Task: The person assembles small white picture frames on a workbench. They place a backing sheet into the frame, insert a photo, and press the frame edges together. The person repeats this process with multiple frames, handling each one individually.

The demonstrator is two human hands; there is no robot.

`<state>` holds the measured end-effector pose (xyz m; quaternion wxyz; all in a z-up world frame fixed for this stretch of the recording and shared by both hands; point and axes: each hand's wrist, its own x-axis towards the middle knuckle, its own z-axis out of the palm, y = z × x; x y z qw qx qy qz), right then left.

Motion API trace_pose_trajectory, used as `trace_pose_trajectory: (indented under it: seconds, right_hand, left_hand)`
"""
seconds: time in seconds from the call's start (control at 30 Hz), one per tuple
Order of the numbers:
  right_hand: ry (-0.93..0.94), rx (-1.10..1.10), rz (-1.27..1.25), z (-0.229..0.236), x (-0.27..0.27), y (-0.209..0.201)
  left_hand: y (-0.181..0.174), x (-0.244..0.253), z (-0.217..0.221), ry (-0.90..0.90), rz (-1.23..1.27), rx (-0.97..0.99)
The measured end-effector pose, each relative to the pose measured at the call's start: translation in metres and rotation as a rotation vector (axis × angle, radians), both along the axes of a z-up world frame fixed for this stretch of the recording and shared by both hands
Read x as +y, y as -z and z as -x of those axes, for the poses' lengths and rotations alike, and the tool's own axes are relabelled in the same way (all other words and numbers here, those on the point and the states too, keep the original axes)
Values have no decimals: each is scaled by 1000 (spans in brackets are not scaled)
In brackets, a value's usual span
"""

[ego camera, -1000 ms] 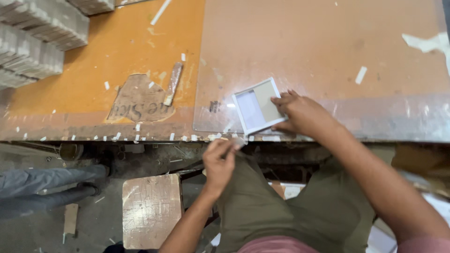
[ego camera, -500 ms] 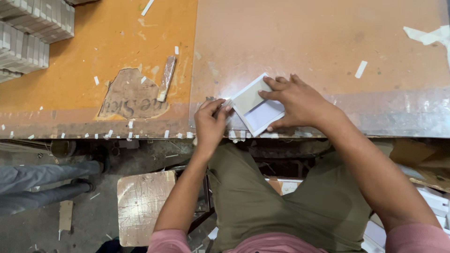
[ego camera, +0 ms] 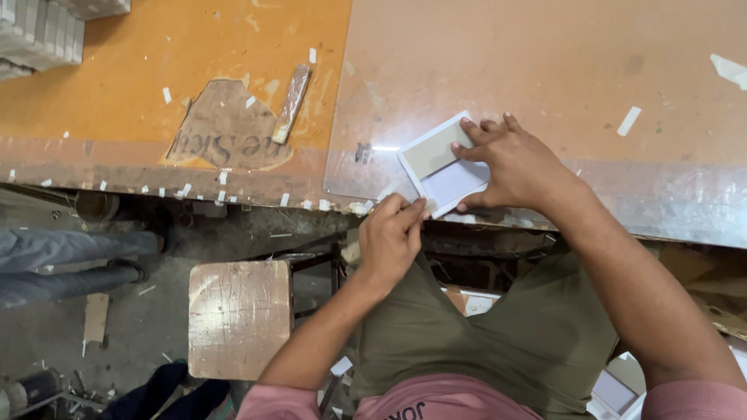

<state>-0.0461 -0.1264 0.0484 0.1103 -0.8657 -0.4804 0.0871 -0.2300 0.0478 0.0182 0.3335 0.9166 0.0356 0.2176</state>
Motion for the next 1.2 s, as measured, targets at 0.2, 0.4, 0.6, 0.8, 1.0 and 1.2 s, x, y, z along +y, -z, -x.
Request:
trace_pose_trajectory:
  seconds: [0.2,0.4,0.6,0.8,1.0,1.2]
  right_hand:
    - [-5,18,-13,-3,-1,5]
    - [11,34,-63,-1,-2,9]
    - [-3,50,-100,-4,-3,11]
    - [-3,15,-46,-2,-1,11]
    - [-3,12,-56,1,-4,12]
    - [16,63,-101,-2,-7,17]
  left_hand:
    - [-5,43,-72,-138,-216,-46]
    - [-1,-8,-7,27,-80,63]
    - [-2,-14,33,-33,179,7]
    - [-6,5,8,-29,77,-9]
    - [-20,22,-41,12,-212,-71]
    - [-19,3,-25,69,-185,-82]
